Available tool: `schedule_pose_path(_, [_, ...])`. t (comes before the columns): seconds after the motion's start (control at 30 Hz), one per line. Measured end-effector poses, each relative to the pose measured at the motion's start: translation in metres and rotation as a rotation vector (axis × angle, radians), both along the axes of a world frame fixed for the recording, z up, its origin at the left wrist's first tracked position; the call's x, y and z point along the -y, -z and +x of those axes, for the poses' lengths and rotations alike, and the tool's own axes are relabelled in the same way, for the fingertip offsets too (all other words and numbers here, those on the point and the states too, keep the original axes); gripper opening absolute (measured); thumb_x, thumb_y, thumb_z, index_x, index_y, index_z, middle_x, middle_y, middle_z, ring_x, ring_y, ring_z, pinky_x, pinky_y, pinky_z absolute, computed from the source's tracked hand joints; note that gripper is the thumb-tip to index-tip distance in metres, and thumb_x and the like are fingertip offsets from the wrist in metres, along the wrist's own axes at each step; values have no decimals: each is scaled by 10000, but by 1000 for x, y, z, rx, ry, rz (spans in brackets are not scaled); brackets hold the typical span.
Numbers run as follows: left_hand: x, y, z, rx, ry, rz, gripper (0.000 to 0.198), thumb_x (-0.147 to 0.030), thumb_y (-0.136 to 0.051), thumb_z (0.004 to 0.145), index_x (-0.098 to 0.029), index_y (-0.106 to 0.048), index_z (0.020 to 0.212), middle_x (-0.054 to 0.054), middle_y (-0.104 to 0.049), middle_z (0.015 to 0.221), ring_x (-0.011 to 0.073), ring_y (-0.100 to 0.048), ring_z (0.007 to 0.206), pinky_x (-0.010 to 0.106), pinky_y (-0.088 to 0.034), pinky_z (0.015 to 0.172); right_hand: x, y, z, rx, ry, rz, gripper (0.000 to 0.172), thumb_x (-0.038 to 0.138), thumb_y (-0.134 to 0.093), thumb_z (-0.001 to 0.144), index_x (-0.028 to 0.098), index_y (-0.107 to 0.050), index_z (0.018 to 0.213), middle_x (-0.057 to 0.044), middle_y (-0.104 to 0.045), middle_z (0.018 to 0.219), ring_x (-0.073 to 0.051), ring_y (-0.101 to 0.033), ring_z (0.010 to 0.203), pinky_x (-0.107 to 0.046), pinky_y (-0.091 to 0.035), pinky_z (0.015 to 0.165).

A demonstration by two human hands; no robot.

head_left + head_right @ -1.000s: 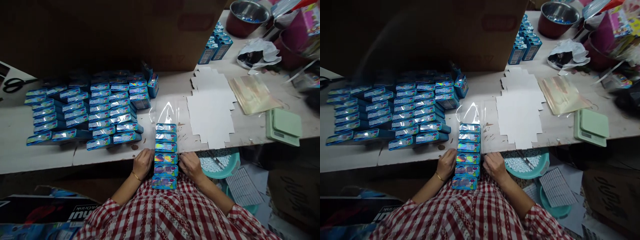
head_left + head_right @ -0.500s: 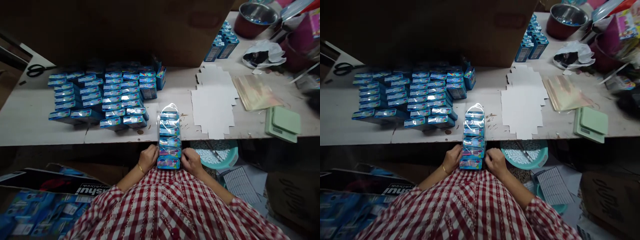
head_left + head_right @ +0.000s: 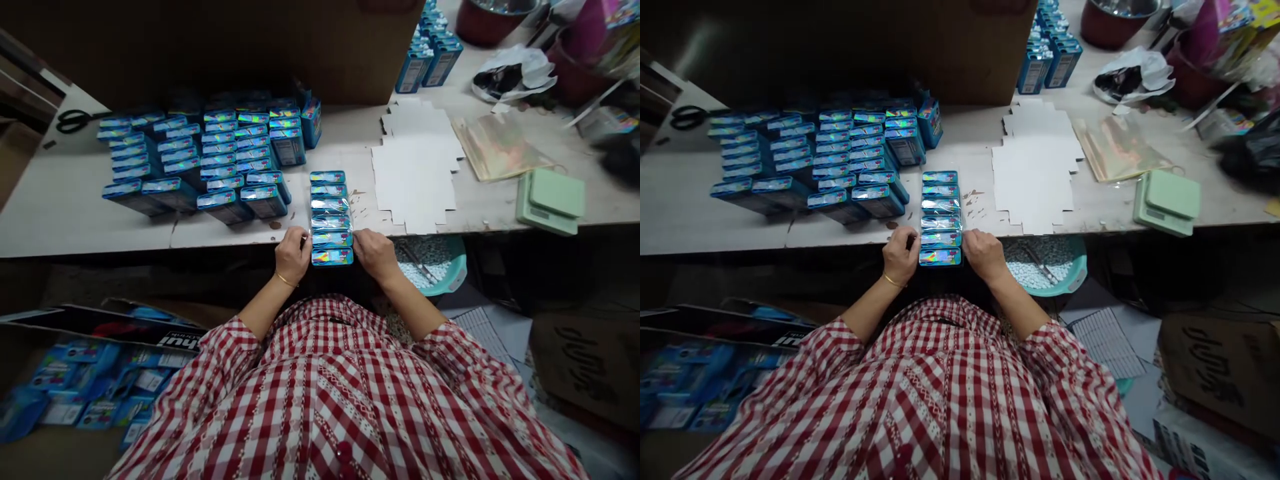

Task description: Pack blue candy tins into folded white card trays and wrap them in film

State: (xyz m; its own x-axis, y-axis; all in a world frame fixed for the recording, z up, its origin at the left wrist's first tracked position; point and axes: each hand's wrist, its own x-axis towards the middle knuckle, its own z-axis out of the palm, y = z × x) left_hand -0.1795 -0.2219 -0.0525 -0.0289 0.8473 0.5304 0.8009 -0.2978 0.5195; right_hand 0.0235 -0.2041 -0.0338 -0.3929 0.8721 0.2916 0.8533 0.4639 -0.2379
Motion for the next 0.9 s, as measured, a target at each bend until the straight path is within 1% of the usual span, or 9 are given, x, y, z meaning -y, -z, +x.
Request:
schedule_pose_path(0.07, [-4,2,1,14,-3,6,120,-225,-401,875,-177,-494,817,30,-539,768,134,-535,729,252,-424,689,2,3,2,-89,-38,-25,221,251,-398,895,162,-538,1041,-58,-639,872,-156,-560,760,-257,-360,671])
schedule_pose_path(0.13, [-6,3,0,9,17,13,124,-229,-400,877,-171,-508,860,43,-550,822,140,-539,755,262,-421,708,6,9,3,-118,-29,-27,236,250,-427,878,163,-519,1077,-54,-642,914,-152,-565,775,-248,-364,666])
schedule_pose_path(0.23, [-5,0,-4,-49,35,24,135,-252,-437,870,-174,-545,888,60,-568,891,158,-548,819,286,-408,755,9,18,-1,-3,34,46,184,234,-404,887,161,-569,925,-52,-639,797,-152,-546,700,-257,-322,618])
schedule_pose_path(0.37, [-3,-9,-10,-157,49,4,117,-233,-481,852,-170,-580,839,51,-597,860,173,-560,842,297,-383,751,10,21,-7,101,97,186,291,236,-343,920,161,-579,767,-48,-601,668,-134,-492,601,-280,-255,577])
schedule_pose_path(0.47, [-1,-15,-9,-190,54,-4,108,-225,-502,839,-161,-588,850,53,-611,875,168,-565,806,299,-383,733,9,16,-8,78,120,234,342,246,-296,943,161,-582,776,-49,-596,675,-121,-466,578,-283,-234,563])
schedule_pose_path(0.63, [5,-18,-4,-104,65,-3,110,-198,-476,844,-162,-580,857,51,-600,866,148,-555,730,286,-415,713,8,8,-8,55,114,235,310,233,-319,933,168,-588,792,-48,-591,691,-128,-477,584,-283,-235,544])
schedule_pose_path(0.77, [12,-13,-3,-65,38,49,121,-200,-448,854,-174,-559,813,41,-581,811,158,-552,782,287,-422,740,19,10,-2,-113,73,226,282,241,-349,918,178,-603,814,-58,-612,734,-144,-537,664,-268,-338,615])
schedule_pose_path(0.87, [16,0,-2,25,-22,76,95,-205,-448,844,-172,-536,833,51,-569,830,161,-545,819,292,-429,760,43,21,3,-356,108,247,285,224,-336,914,183,-615,870,-74,-640,803,-155,-578,764,-277,-418,708])
schedule_pose_path(0.9, [18,6,-2,82,-49,65,88,-224,-474,831,-168,-531,868,59,-569,863,160,-543,823,291,-435,759,52,25,3,-409,76,220,284,221,-340,911,187,-619,867,-71,-648,812,-152,-587,776,-279,-436,723])
